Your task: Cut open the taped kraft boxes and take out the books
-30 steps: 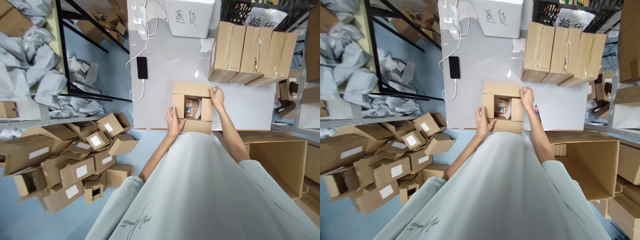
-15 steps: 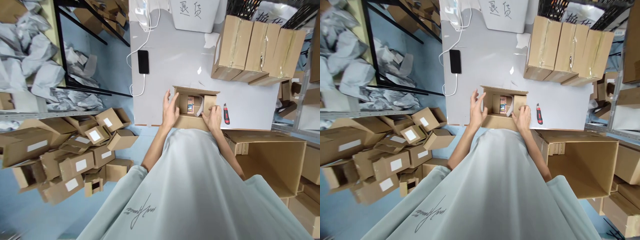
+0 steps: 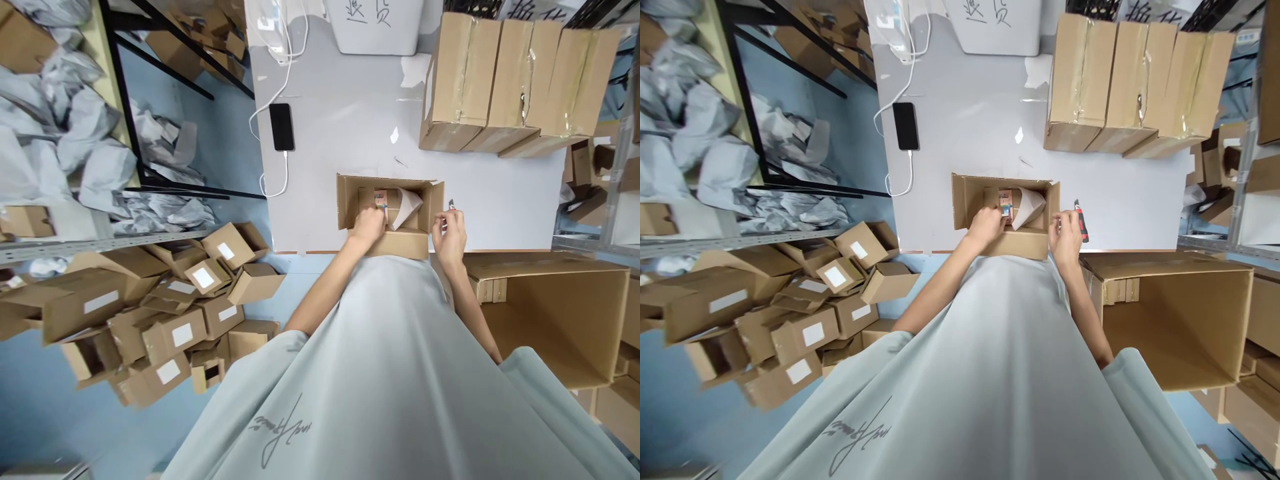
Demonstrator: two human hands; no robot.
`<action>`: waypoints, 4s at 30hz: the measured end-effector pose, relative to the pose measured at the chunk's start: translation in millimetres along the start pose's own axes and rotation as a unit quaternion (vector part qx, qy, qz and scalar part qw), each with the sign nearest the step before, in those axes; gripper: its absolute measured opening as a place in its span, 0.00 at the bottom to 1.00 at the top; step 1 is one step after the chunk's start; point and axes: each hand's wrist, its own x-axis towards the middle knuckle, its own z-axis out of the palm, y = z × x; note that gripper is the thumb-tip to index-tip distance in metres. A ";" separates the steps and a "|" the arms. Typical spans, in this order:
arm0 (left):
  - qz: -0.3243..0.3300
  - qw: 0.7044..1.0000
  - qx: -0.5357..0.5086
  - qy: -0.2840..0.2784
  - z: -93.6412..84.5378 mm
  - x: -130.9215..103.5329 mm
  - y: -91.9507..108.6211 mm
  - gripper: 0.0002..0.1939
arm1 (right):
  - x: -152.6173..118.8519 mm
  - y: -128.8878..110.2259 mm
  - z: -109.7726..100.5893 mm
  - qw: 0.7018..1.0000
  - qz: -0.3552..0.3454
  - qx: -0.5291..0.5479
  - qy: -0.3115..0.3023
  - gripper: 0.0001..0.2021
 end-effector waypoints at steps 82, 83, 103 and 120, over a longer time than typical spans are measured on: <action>0.109 0.789 -0.592 0.119 -82.5 -100.0 -3.9 0.23 | 20.7 -96.0 -16.7 0.863 0.087 0.472 -0.161 0.30; 0.095 0.781 -0.605 0.124 -81.3 -98.7 -3.1 0.24 | 23.2 -96.1 -15.9 0.869 0.082 0.464 -0.148 0.30; 0.081 0.769 -0.570 0.280 -73.9 -98.5 23.8 0.35 | 23.8 -111.4 -27.5 0.895 0.066 0.433 -0.087 0.21; 0.156 0.777 -0.510 0.335 -74.0 -111.2 55.5 0.14 | -9.8 -140.0 -31.6 0.925 0.041 0.374 -0.043 0.26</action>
